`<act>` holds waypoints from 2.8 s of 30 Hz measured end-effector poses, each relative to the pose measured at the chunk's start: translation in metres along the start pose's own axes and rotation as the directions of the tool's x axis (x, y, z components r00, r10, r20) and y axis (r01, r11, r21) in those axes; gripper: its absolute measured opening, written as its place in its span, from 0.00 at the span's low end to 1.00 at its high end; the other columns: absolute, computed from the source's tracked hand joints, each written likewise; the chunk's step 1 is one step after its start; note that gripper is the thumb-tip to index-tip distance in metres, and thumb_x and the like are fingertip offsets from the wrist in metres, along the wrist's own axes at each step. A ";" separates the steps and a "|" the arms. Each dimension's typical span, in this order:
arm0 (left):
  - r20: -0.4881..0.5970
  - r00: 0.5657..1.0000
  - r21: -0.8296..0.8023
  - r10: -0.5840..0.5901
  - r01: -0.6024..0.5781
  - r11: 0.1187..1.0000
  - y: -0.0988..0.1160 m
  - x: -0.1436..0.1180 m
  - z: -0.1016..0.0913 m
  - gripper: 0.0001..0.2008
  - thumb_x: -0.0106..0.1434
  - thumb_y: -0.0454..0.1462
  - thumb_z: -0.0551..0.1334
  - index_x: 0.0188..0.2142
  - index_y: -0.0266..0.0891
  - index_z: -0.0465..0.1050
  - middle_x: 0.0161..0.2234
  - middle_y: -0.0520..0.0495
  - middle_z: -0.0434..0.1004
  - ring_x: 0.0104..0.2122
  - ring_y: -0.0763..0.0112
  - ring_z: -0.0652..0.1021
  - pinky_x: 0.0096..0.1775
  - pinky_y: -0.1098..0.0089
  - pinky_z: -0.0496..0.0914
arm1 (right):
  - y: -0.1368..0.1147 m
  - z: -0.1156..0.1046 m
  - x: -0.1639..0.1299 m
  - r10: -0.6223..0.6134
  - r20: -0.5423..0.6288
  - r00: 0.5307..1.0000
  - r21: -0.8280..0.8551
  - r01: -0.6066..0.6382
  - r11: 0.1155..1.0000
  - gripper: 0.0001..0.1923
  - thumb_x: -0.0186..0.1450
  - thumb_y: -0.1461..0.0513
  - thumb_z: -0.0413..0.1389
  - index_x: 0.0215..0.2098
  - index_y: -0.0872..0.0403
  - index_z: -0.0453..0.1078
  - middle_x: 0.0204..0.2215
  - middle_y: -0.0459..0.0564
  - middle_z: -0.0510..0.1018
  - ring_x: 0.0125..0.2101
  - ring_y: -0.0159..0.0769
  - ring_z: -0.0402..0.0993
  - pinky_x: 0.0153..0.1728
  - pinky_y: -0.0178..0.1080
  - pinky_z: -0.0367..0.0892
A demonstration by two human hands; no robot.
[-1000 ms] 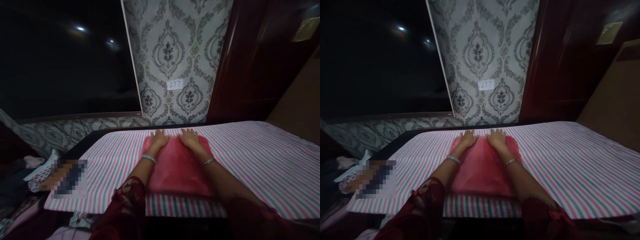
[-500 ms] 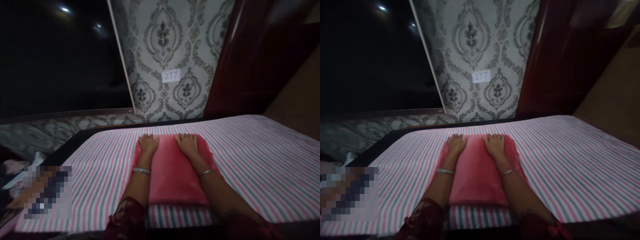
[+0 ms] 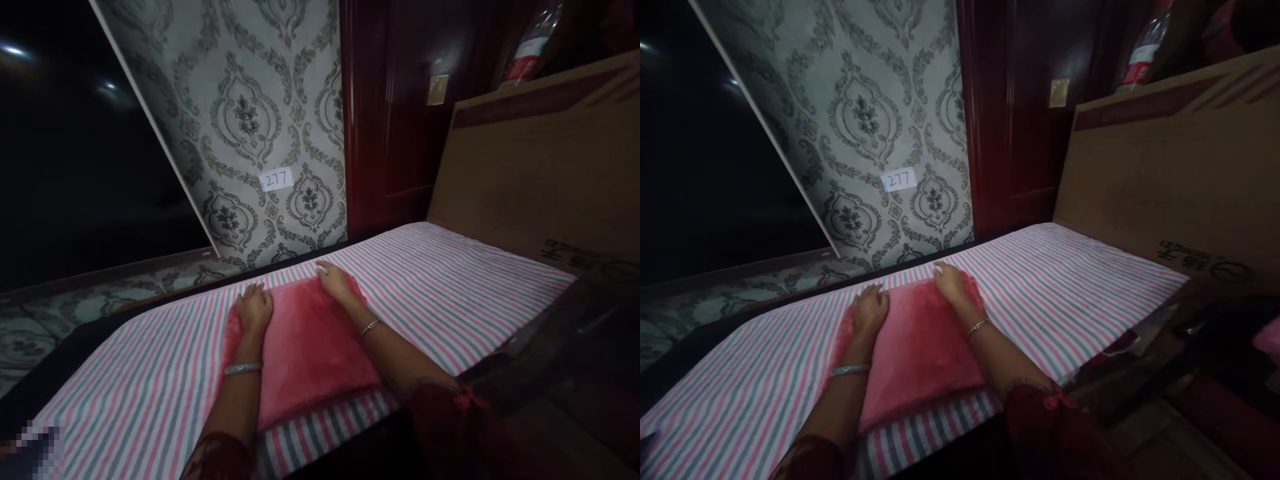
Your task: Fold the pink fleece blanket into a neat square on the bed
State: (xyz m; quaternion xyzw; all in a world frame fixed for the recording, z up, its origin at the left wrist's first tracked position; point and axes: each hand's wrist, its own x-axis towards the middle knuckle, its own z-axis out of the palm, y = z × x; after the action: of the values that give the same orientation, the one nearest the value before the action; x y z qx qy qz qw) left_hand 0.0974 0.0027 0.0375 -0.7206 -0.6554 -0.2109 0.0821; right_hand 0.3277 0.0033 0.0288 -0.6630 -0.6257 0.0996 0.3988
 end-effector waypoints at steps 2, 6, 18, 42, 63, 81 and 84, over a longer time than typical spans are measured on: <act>-0.006 0.999 -0.003 0.045 -0.045 0.999 0.007 0.002 -0.007 0.24 0.68 0.38 0.48 0.58 0.33 0.72 0.59 0.37 0.73 0.61 0.57 0.70 0.63 0.56 0.59 | 0.023 -0.020 0.005 0.048 -0.045 0.998 0.063 -0.045 0.997 0.21 0.69 0.64 0.47 0.57 0.51 0.72 0.55 0.51 0.77 0.53 0.38 0.73 0.52 0.38 0.65; 0.134 0.975 -0.042 0.175 -0.171 0.984 0.039 0.004 -0.020 0.26 0.68 0.41 0.51 0.62 0.32 0.67 0.62 0.36 0.69 0.63 0.57 0.68 0.63 0.59 0.60 | 0.077 -0.049 -0.001 0.176 -0.062 0.982 0.142 -0.166 0.976 0.15 0.62 0.67 0.53 0.43 0.53 0.79 0.38 0.54 0.83 0.41 0.42 0.79 0.42 0.39 0.69; 0.235 0.907 0.017 0.349 -0.362 0.932 0.090 -0.047 0.017 0.30 0.71 0.46 0.51 0.69 0.37 0.56 0.69 0.36 0.56 0.69 0.49 0.57 0.66 0.44 0.49 | 0.101 -0.030 -0.013 0.007 0.129 0.992 0.586 -0.082 0.806 0.18 0.58 0.53 0.56 0.40 0.54 0.79 0.34 0.49 0.83 0.36 0.40 0.78 0.37 0.37 0.72; 0.228 0.913 0.000 0.339 -0.348 0.937 0.087 -0.043 0.023 0.30 0.71 0.47 0.51 0.69 0.41 0.56 0.69 0.39 0.57 0.68 0.54 0.58 0.66 0.48 0.49 | 0.102 0.007 0.030 0.047 -0.026 0.999 0.595 -0.022 0.804 0.12 0.53 0.61 0.57 0.36 0.53 0.74 0.33 0.47 0.81 0.32 0.35 0.75 0.37 0.37 0.71; 0.207 0.918 -0.029 0.338 -0.340 0.940 0.085 -0.044 0.024 0.30 0.70 0.46 0.52 0.68 0.40 0.59 0.69 0.38 0.58 0.68 0.52 0.58 0.66 0.47 0.51 | 0.096 0.012 0.023 -0.009 -0.044 0.999 0.613 0.034 0.790 0.15 0.53 0.58 0.57 0.38 0.53 0.75 0.36 0.48 0.82 0.34 0.37 0.76 0.37 0.37 0.71; 0.226 0.919 -0.021 0.324 -0.328 0.944 0.086 -0.045 0.021 0.28 0.71 0.45 0.52 0.68 0.41 0.59 0.69 0.40 0.58 0.68 0.53 0.58 0.67 0.48 0.50 | 0.107 0.015 0.028 0.060 -0.138 0.989 0.510 0.019 0.860 0.11 0.58 0.55 0.52 0.34 0.52 0.70 0.33 0.48 0.79 0.34 0.38 0.74 0.38 0.37 0.68; 0.227 0.919 -0.030 0.323 -0.325 0.945 0.086 -0.045 0.021 0.29 0.70 0.45 0.52 0.68 0.41 0.58 0.69 0.40 0.57 0.68 0.53 0.58 0.66 0.47 0.50 | 0.106 0.016 0.030 0.009 -0.087 0.996 0.510 0.037 0.859 0.12 0.56 0.57 0.54 0.36 0.52 0.72 0.33 0.47 0.80 0.33 0.36 0.74 0.36 0.36 0.68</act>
State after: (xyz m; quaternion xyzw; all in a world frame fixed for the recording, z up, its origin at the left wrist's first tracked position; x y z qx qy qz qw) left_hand 0.1837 -0.0407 0.0135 -0.8380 -0.5333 -0.1072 0.0427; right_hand 0.4030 0.0479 -0.0399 -0.5326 -0.5640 0.2301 0.5877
